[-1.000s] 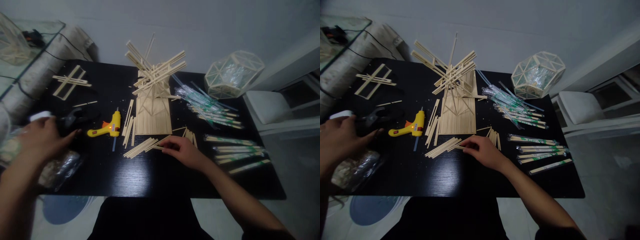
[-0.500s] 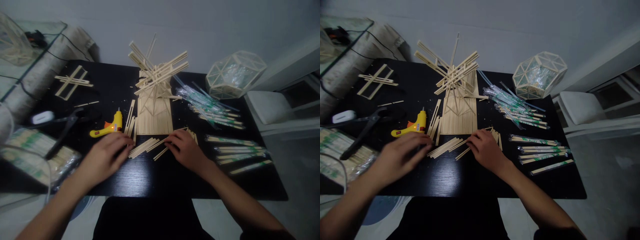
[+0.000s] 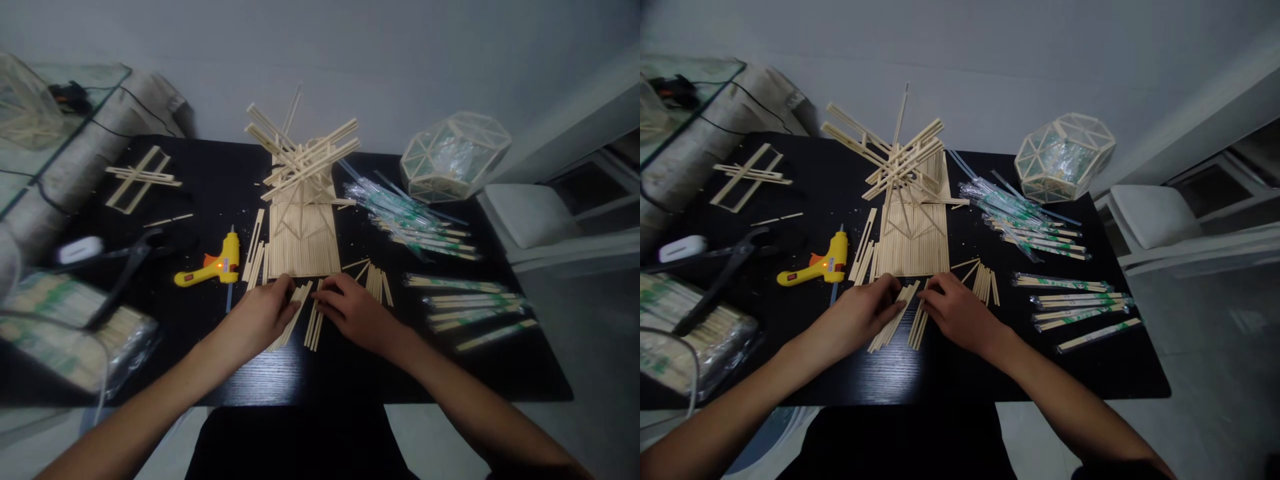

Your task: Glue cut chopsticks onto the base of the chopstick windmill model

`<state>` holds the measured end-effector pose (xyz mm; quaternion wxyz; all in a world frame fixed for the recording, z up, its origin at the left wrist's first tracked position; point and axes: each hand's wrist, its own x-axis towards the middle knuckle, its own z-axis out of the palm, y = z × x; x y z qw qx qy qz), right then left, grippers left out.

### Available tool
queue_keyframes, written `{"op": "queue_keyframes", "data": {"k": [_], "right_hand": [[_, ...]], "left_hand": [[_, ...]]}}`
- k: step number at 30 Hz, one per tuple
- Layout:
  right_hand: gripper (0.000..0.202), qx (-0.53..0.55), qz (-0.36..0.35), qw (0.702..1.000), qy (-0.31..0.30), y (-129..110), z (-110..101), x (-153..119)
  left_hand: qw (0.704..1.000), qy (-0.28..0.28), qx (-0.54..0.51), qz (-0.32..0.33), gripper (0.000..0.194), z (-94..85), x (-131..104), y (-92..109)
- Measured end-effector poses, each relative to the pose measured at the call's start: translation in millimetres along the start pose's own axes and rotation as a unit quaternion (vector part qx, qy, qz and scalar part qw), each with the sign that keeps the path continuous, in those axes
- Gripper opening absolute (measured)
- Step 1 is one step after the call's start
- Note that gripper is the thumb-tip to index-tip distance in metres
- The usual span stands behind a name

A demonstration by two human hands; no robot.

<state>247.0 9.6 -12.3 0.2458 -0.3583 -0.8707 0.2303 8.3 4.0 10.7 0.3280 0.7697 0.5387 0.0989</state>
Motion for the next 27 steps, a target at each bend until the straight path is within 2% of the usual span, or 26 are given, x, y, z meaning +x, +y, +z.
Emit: {"op": "queue_keyframes", "data": {"k": [3,6,10,12,14,18,22,27], "right_hand": [[0.018,0.041,-0.019,0.999,0.006,-2.1,3.9,0.4],[0.018,0.048,-0.023,0.999,0.007,-3.2,6.0,0.3],[0.016,0.033,-0.02,0.999,0.02,-1.9,8.0,0.9],[0.015,0.027,-0.022,0.999,0.032,-0.4,9.6,1.5],[0.014,0.021,-0.029,0.999,0.041,1.1,11.3,2.2],[0.015,0.02,-0.038,0.998,0.049,2.9,13.6,2.9],[0.015,0.022,-0.039,0.997,0.06,3.3,15.4,2.6],[0.017,0.021,-0.029,0.997,0.067,5.1,18.4,1.8]], "left_hand": [[0.999,-0.008,-0.029,-0.019,0.016,1.1,6.6,-0.5],[0.997,-0.01,-0.075,-0.004,0.016,-0.6,11.4,-3.1],[0.99,0.01,-0.103,0.093,0.014,-6.8,11.2,-10.3],[0.986,0.002,-0.077,0.148,0.012,-10.4,9.1,-14.4],[0.983,-0.019,-0.053,0.176,0.012,-13.7,6.6,-18.3],[0.983,-0.054,-0.036,0.172,0.025,-17.8,3.0,-24.8],[0.984,-0.051,-0.001,0.171,0.039,-16.8,2.2,-27.8],[0.982,-0.021,0.019,0.186,0.033,-13.1,4.3,-27.9]]}}
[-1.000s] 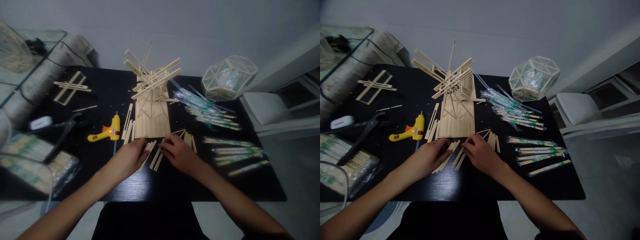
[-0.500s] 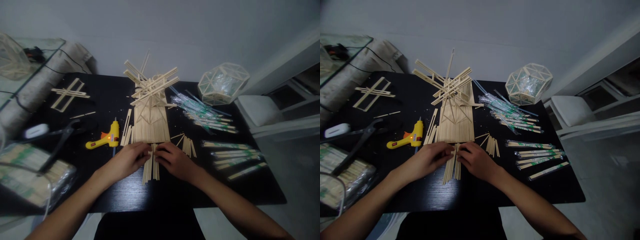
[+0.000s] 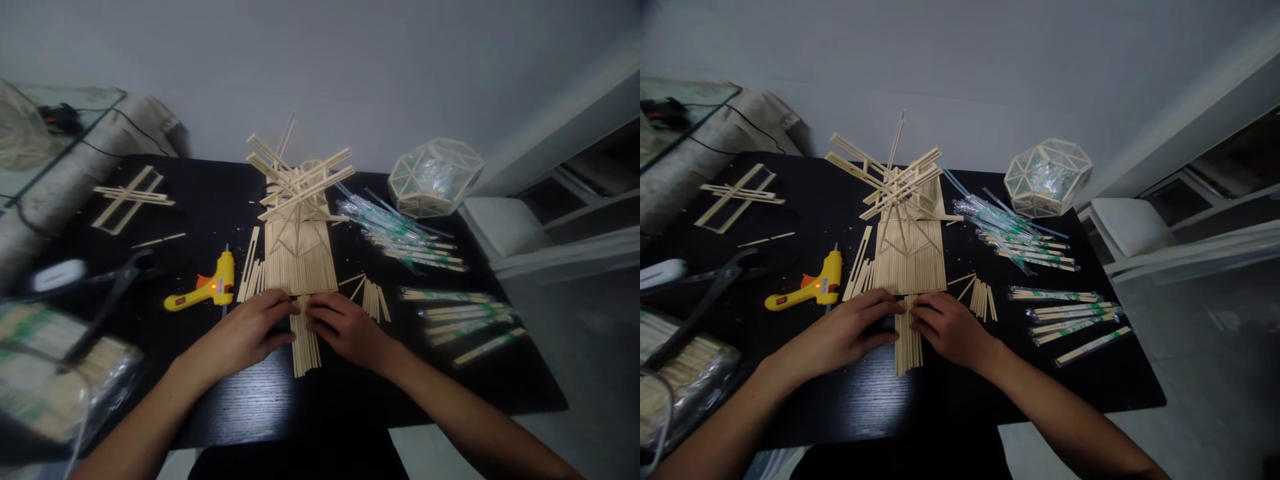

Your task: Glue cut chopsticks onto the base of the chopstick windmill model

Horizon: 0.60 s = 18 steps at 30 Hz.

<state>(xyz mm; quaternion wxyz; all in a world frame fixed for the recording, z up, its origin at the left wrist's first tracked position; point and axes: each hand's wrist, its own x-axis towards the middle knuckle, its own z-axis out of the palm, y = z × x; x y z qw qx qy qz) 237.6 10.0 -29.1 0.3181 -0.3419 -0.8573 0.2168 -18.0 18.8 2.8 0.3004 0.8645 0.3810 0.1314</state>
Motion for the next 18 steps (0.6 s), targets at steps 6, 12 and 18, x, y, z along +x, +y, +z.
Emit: {"op": "queue_keyframes", "data": {"k": [6,12,18], "right_hand": [[0.017,-0.003,0.006,1.0,0.009,0.6,-3.1,1.6],[0.018,-0.016,0.037,0.998,0.045,2.2,-8.7,3.6],[0.014,-0.077,0.131,0.982,0.107,27.2,-35.6,9.2]], "left_hand": [[0.999,0.035,0.004,0.013,0.026,1.3,1.7,-1.3],[0.996,0.081,0.01,0.033,0.017,6.4,5.8,2.9],[0.992,0.112,-0.001,0.057,0.017,9.9,8.4,8.9]]}}
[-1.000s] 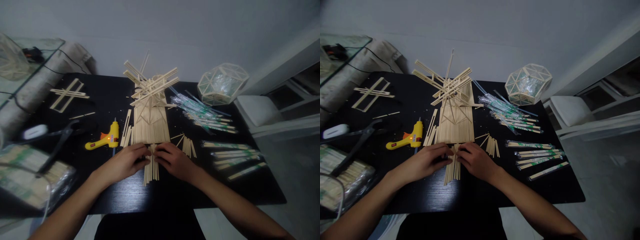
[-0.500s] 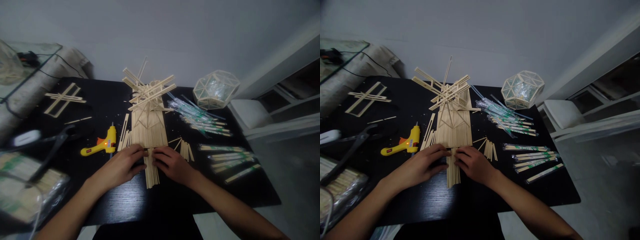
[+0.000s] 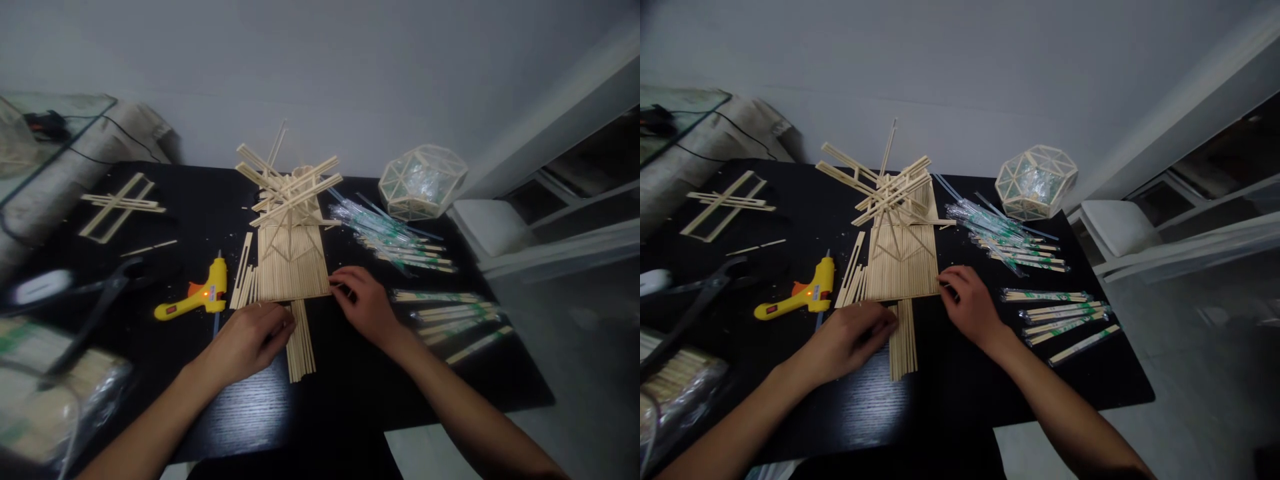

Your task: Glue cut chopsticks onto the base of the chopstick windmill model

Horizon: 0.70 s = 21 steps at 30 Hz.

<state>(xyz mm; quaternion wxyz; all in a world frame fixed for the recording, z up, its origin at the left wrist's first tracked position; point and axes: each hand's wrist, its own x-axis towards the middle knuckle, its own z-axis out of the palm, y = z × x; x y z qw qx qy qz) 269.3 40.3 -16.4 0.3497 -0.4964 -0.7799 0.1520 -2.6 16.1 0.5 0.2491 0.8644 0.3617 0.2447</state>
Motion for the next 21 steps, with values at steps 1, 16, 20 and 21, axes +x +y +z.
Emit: {"op": "queue_keyframes", "data": {"k": [1,16,20,21], "right_hand": [[0.014,-0.023,0.021,0.999,0.011,8.1,-9.1,5.0],[0.022,-0.268,0.186,0.944,-0.038,84.1,-95.4,18.3],[0.027,-0.277,0.171,0.945,-0.023,77.9,-85.5,16.3],[0.028,-0.277,0.165,0.946,-0.02,77.0,-83.7,16.3]], "left_hand": [[1.0,0.002,-0.002,0.004,0.018,0.5,-0.1,0.0],[0.999,0.027,0.021,0.021,0.04,1.2,-2.3,-3.1],[0.999,0.009,0.014,0.034,0.039,2.1,-2.3,-3.4],[0.999,0.001,0.011,0.04,0.038,2.4,-2.3,-2.9]]}}
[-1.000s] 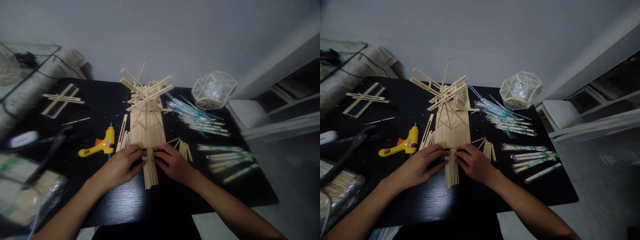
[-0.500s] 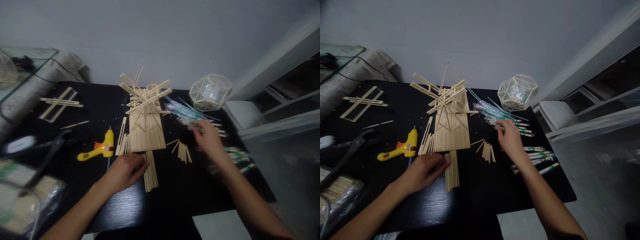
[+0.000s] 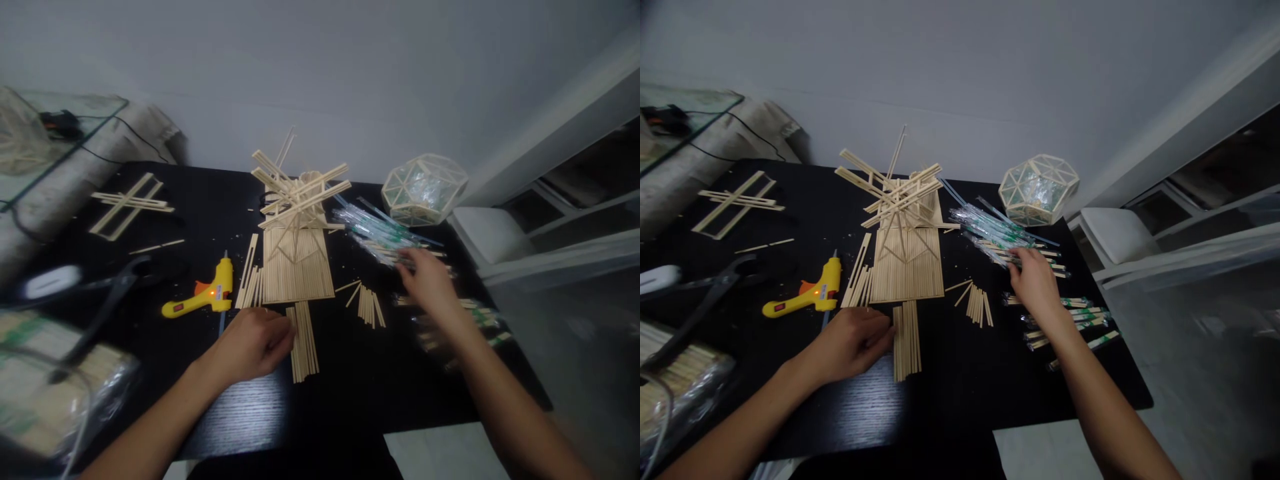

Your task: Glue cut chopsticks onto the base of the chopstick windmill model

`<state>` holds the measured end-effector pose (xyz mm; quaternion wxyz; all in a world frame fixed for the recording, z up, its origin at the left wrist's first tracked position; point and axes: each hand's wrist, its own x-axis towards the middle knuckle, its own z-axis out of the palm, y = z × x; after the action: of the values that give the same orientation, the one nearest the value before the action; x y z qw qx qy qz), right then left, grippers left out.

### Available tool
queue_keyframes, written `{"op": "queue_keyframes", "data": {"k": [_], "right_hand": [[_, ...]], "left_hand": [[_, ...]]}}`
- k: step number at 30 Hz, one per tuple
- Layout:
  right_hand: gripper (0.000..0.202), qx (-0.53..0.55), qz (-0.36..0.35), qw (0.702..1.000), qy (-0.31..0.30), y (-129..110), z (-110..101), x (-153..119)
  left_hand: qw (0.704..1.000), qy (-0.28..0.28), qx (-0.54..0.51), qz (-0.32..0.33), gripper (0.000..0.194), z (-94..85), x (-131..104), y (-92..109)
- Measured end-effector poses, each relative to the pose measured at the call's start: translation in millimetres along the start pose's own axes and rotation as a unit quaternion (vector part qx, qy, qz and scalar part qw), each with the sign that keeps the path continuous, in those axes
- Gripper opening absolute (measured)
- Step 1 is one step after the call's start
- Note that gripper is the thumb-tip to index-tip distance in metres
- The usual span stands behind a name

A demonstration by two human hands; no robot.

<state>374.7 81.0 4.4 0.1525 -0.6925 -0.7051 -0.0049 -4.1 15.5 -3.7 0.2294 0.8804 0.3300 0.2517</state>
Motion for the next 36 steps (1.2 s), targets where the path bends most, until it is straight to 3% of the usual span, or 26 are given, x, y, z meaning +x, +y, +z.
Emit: {"op": "queue_keyframes", "data": {"k": [7,13,16,20,22,25,28,31,33,36], "right_hand": [[0.044,-0.018,0.009,1.0,0.007,7.0,9.5,0.2],[0.04,-0.02,0.006,1.0,0.01,15.6,13.4,-2.5],[0.04,-0.017,0.003,1.0,0.017,14.8,10.3,-4.0],[0.037,0.007,-0.027,0.998,0.061,1.4,-0.3,-8.0],[0.032,0.048,-0.07,0.992,0.091,-15.1,-6.3,-12.9],[0.024,0.138,-0.135,0.978,0.084,-51.1,-11.9,-25.1],[0.019,0.227,-0.191,0.954,0.031,-89.3,-10.2,-39.8],[0.02,0.287,-0.232,0.93,-0.013,-116.4,-1.8,-50.9],[0.019,0.318,-0.248,0.915,-0.024,-125.3,5.1,-55.0],[0.019,0.343,-0.243,0.906,-0.039,-127.5,14.3,-57.9]], "left_hand": [[0.999,-0.037,-0.039,0.009,0.03,0.7,0.2,6.8],[0.995,-0.078,-0.056,0.011,0.023,-1.8,-0.6,9.6],[0.997,-0.052,-0.019,-0.048,0.02,-23.1,-3.6,3.0],[0.963,0.073,0.084,-0.247,0.031,-63.2,-12.5,-12.4],[0.954,0.091,0.123,-0.258,0.031,-75.9,-17.2,-19.4],[0.975,0.034,0.129,-0.177,0.03,-80.4,-21.8,-27.2],[0.982,-0.062,0.121,-0.131,0.07,-75.7,-21.8,-34.4],[0.971,-0.131,0.131,-0.15,0.114,-70.3,-17.7,-42.9],[0.965,-0.152,0.138,-0.162,0.127,-67.1,-13.8,-48.0],[0.966,-0.15,0.137,-0.159,0.131,-62.2,-8.6,-52.1]]}}
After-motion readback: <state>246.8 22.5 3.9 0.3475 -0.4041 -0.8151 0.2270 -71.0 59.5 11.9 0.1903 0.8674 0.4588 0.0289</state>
